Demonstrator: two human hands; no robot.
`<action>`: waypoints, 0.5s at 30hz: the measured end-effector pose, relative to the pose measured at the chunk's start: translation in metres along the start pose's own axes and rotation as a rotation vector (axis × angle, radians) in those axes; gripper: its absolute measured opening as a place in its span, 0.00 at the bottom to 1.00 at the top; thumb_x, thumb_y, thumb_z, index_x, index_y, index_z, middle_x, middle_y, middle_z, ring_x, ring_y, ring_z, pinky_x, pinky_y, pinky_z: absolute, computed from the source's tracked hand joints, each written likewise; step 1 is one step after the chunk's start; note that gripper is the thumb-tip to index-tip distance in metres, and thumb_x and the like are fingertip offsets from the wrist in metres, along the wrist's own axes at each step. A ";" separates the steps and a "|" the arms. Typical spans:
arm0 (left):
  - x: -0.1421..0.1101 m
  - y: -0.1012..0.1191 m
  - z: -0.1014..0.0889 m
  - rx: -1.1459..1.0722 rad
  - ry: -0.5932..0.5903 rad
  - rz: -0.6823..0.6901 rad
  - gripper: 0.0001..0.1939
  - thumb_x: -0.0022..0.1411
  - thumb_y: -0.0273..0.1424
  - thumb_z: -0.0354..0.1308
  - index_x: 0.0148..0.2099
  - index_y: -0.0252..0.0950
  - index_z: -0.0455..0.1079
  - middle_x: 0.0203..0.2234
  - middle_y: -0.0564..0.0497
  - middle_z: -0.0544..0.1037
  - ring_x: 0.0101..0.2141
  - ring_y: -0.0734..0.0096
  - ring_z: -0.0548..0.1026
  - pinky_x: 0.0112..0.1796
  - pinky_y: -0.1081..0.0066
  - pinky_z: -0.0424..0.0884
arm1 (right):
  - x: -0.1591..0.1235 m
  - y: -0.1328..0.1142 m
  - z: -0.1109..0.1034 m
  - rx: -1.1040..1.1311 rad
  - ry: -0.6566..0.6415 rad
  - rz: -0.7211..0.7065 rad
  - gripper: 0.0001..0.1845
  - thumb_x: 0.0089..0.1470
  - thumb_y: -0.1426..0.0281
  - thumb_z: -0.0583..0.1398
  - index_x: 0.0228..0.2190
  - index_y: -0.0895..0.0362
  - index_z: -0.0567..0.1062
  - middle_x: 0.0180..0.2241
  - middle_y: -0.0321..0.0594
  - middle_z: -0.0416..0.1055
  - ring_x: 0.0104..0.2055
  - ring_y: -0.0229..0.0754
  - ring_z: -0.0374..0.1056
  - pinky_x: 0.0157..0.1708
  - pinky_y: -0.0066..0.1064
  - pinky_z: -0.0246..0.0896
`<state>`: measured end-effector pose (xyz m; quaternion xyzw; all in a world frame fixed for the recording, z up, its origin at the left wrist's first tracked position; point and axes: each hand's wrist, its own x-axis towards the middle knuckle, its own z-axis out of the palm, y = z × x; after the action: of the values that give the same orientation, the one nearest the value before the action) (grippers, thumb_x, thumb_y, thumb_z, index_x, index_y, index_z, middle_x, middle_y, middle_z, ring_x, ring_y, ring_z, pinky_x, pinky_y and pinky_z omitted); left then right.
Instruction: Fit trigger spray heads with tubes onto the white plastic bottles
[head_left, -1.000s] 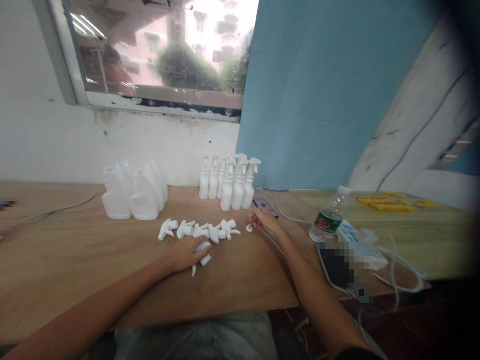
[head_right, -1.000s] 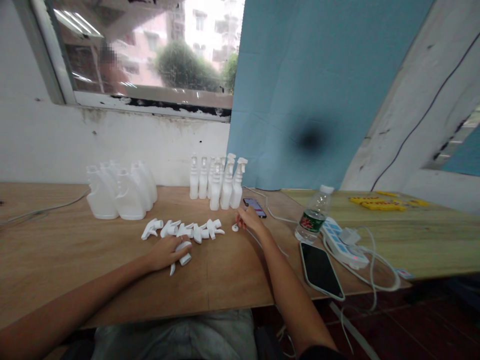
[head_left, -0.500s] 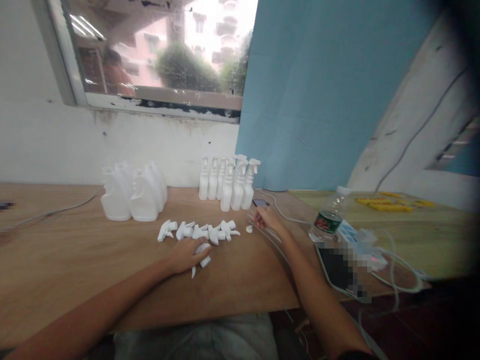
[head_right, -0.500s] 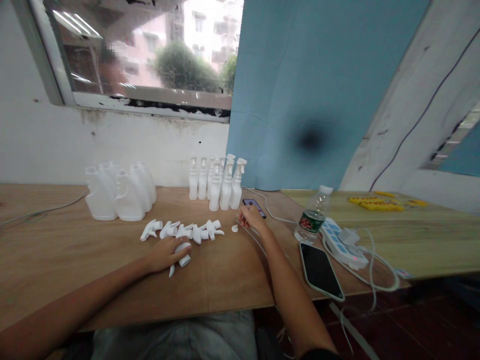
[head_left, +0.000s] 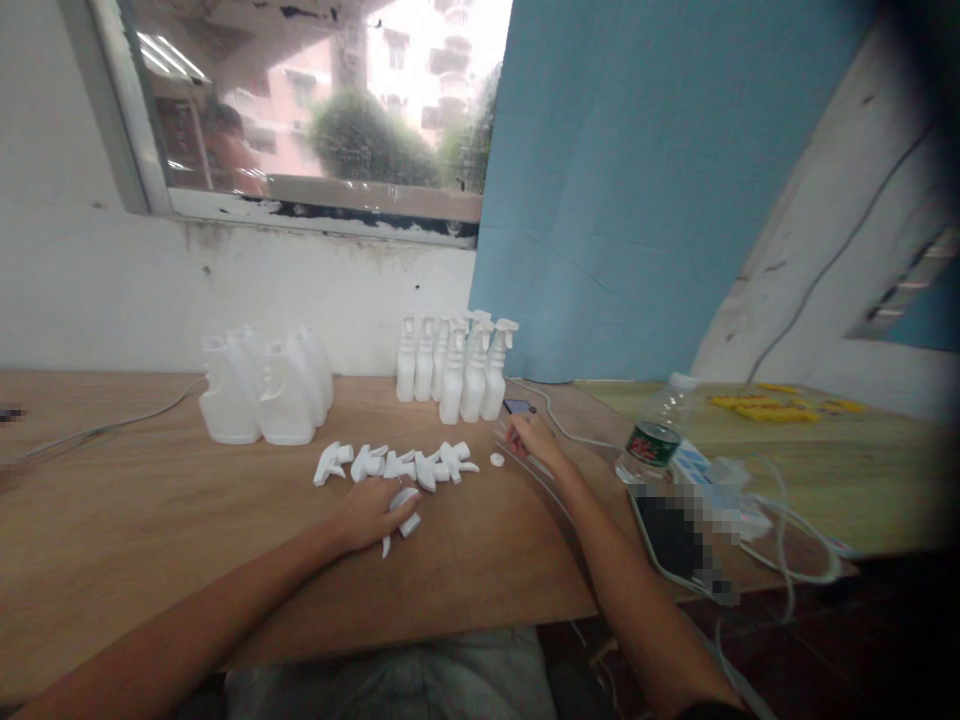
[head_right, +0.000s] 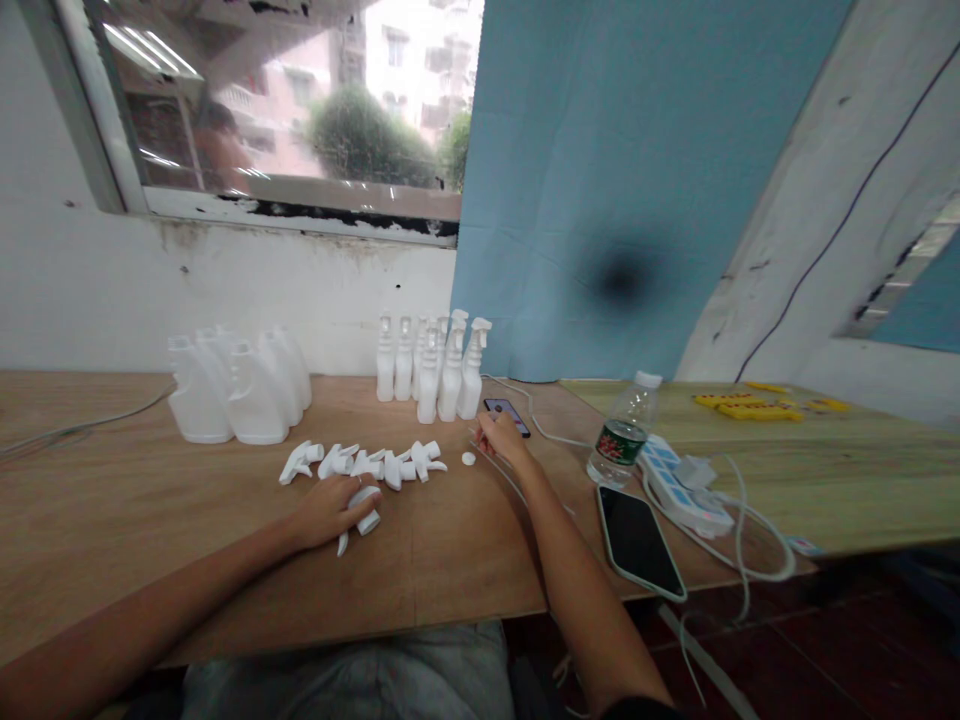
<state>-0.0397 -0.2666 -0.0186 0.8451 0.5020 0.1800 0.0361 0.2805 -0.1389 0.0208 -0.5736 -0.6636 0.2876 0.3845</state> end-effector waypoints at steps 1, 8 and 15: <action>0.000 0.000 0.000 -0.004 0.003 0.008 0.27 0.67 0.48 0.38 0.33 0.35 0.70 0.28 0.46 0.76 0.32 0.62 0.74 0.33 0.67 0.64 | 0.001 0.002 0.001 -0.007 0.000 0.001 0.19 0.49 0.65 0.50 0.13 0.58 0.68 0.09 0.39 0.65 0.10 0.34 0.58 0.12 0.24 0.50; 0.000 0.002 -0.002 -0.043 0.018 0.002 0.26 0.66 0.48 0.39 0.33 0.36 0.69 0.27 0.47 0.76 0.30 0.63 0.73 0.33 0.67 0.63 | 0.004 0.009 0.008 -0.046 -0.018 -0.004 0.19 0.51 0.65 0.50 0.15 0.58 0.69 0.10 0.39 0.66 0.10 0.34 0.58 0.13 0.24 0.50; -0.001 0.004 -0.006 -0.168 0.014 0.043 0.17 0.66 0.43 0.43 0.46 0.39 0.66 0.33 0.51 0.77 0.35 0.64 0.74 0.37 0.68 0.64 | 0.000 0.007 0.012 -0.099 -0.026 -0.025 0.24 0.54 0.62 0.49 0.13 0.58 0.69 0.09 0.39 0.65 0.10 0.34 0.58 0.14 0.25 0.51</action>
<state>-0.0388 -0.2697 -0.0124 0.8485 0.4670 0.2282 0.0995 0.2743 -0.1372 0.0088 -0.5798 -0.6893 0.2567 0.3506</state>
